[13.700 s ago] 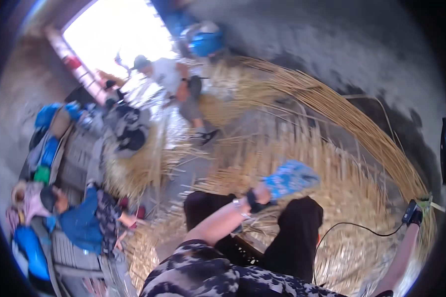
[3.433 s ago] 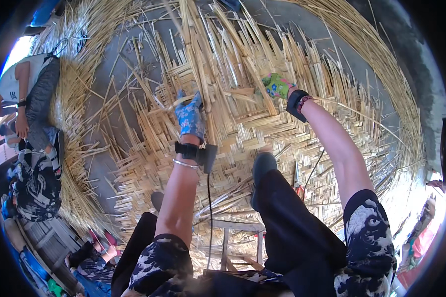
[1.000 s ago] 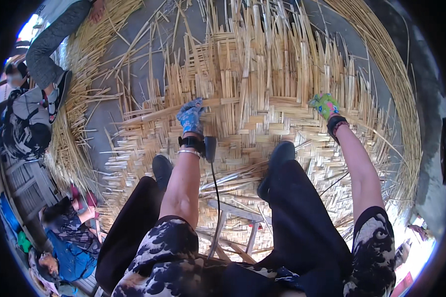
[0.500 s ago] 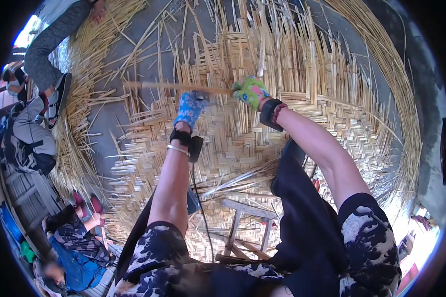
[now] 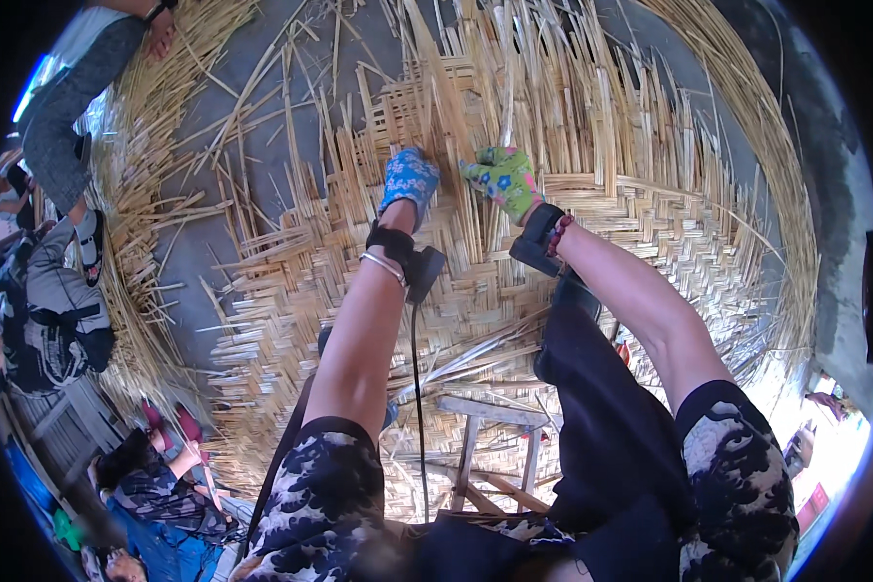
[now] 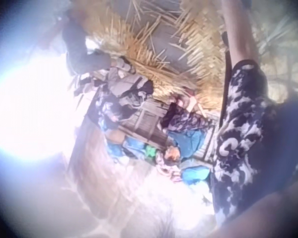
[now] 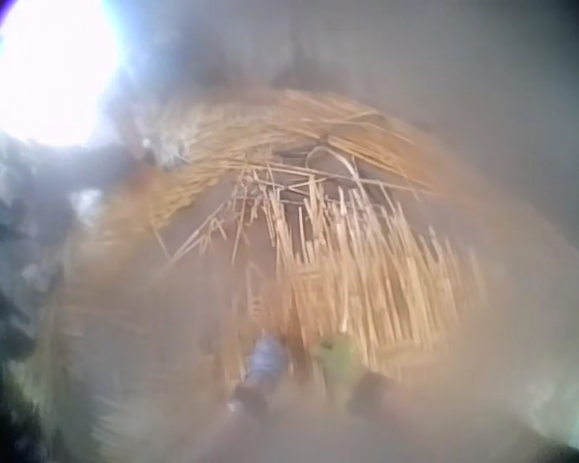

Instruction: The person is weaving a straw mat using long pieces of dried straw material.

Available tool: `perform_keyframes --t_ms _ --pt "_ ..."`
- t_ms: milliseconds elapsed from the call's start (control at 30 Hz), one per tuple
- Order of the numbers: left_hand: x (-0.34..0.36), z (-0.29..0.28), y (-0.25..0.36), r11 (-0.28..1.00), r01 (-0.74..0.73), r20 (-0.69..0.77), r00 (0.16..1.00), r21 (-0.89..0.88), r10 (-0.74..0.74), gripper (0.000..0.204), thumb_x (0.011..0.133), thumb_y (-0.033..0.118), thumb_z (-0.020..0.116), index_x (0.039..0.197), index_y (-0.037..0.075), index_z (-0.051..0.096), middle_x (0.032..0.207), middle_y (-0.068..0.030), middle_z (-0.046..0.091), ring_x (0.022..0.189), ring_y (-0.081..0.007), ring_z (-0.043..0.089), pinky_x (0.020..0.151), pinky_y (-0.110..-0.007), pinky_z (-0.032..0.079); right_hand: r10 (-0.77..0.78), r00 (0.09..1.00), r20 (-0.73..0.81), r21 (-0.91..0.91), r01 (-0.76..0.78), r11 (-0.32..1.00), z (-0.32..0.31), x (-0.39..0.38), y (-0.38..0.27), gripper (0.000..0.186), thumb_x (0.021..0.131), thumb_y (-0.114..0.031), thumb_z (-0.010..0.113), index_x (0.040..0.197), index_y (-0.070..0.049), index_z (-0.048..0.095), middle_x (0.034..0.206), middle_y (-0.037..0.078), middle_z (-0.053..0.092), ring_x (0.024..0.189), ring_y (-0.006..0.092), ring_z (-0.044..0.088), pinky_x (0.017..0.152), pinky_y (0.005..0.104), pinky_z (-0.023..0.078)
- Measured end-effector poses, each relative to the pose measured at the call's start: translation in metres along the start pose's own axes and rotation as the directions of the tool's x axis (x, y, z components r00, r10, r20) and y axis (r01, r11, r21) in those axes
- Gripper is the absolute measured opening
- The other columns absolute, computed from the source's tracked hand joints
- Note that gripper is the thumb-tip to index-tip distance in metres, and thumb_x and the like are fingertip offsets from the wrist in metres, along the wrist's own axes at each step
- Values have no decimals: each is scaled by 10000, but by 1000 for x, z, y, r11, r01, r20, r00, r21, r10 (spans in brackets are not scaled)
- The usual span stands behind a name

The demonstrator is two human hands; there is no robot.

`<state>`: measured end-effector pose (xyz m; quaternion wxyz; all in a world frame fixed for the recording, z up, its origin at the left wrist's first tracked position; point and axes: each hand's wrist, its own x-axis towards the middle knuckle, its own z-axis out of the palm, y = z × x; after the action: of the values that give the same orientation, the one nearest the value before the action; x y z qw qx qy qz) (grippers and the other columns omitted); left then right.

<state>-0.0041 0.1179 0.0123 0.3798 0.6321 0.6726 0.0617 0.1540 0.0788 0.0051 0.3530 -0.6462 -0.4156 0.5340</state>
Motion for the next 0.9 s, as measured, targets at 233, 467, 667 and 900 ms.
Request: perform_keyframes --t_ms 233,467,667,900 --pt "-5 -4 6 987 86 -35 995 -133 -91 337 635 221 668 855 -22 589 849 -223 590 832 -353 562 725 -390 454 -191 970 150 -158 214 964 -9 1 10 242 711 -69 651 890 58 547 805 71 587 692 106 574 595 223 481" --pt "-31 17 -5 527 0 -81 988 -850 -132 169 667 39 676 832 27 642 722 -7 628 617 -117 577 625 -237 456 -133 991 32 -348 136 928 8 4 4 309 745 -124 598 1018 11 549 903 113 602 835 207 582 686 299 460" --pt "-30 8 -22 318 -43 -27 998 -947 56 364 668 -3 677 1014 -23 568 1197 -32 455 894 -114 536 766 -229 435 -77 973 217 -756 218 617 21 1 -24 285 725 -156 547 1005 -123 587 856 103 596 804 257 572 707 351 440" --pt "-21 4 -28 225 98 99 995 -969 -8 407 690 -33 644 1082 -17 532 1148 -45 485 943 -134 521 830 -230 400 25 959 284 -520 132 844 21 -1 -11 272 720 -69 510 975 -112 594 765 21 579 500 124 538 406 251 418"
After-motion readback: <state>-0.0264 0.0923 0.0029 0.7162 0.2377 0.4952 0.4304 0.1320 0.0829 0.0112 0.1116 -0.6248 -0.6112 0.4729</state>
